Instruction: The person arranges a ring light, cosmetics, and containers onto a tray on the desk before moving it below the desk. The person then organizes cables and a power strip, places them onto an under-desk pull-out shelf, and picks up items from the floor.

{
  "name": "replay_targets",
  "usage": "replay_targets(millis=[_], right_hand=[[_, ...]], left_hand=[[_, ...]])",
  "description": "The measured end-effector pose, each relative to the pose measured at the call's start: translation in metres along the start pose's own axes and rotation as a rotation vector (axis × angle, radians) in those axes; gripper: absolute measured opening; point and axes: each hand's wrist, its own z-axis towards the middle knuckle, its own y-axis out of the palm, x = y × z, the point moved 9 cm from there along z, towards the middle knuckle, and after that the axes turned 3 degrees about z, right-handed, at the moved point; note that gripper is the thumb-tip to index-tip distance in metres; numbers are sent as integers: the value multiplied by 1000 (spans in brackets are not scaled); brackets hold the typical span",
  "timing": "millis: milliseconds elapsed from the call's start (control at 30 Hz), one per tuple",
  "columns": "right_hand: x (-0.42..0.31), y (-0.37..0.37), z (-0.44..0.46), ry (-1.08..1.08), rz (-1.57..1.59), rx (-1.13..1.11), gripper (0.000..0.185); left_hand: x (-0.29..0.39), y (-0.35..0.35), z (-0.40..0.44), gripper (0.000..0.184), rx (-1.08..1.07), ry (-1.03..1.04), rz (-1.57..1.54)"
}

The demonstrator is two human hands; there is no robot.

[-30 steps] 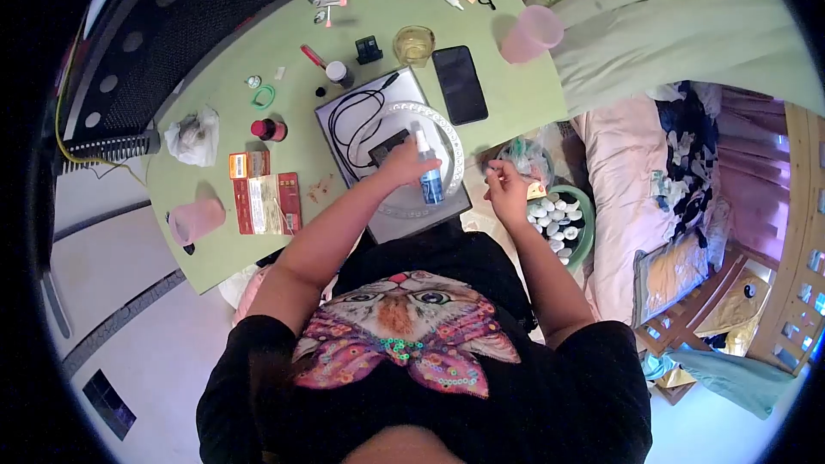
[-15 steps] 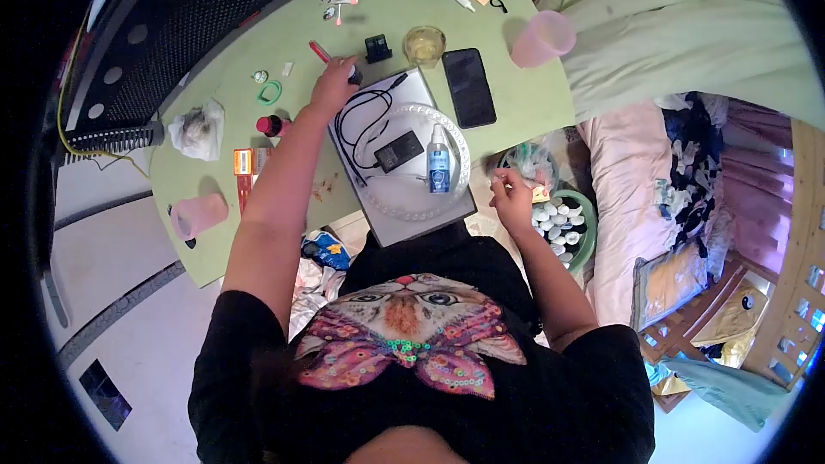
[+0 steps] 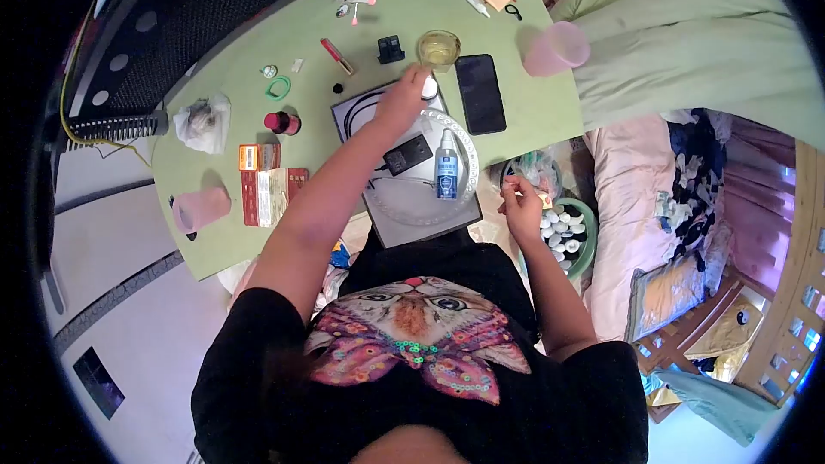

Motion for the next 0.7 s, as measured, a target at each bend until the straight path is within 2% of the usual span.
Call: replay_targets(millis=[67, 133, 167, 233, 300, 333, 400, 433, 467, 533, 600, 667, 700], right_hand=[[1, -6, 1, -16, 32, 3, 19], [8, -16, 2, -13, 30, 52, 17], [10, -18, 1, 1, 35, 48, 17], [12, -18, 1, 11, 43, 47, 17], [17, -15, 0, 13, 54, 50, 17], [15, -12, 0, 11, 54, 46, 17], [10, 0, 2, -1, 41, -10, 18], [8, 2, 2, -2, 37, -14, 18], [4, 5, 4, -19, 39, -37, 17], [1, 9, 8, -38, 42, -60, 17], [1, 9, 8, -53, 43, -63, 18], [2, 10, 8, -41, 40, -63, 17], [3, 11, 8, -27, 39, -57, 17]], left_hand=[[9, -54, -24, 54, 286, 97, -42], [-14, -116, -52, 60, 495, 90, 251], [-48, -138, -69, 58, 548, -86, 249], [-112, -162, -111, 54, 679, -333, 573], [-199, -131, -125, 48, 475, -532, 214], [-202, -133, -127, 48, 478, -536, 215], [-203, -121, -122, 43, 319, -460, 170], [-179, -135, -125, 39, 407, -452, 195], [-164, -142, -123, 39, 409, -457, 192], [-124, -171, -121, 37, 654, -244, -43], [-81, -175, -106, 38, 549, -153, -251], [-50, -142, -85, 38, 315, -4, -334], [-43, -123, -77, 40, 230, 18, -231]])
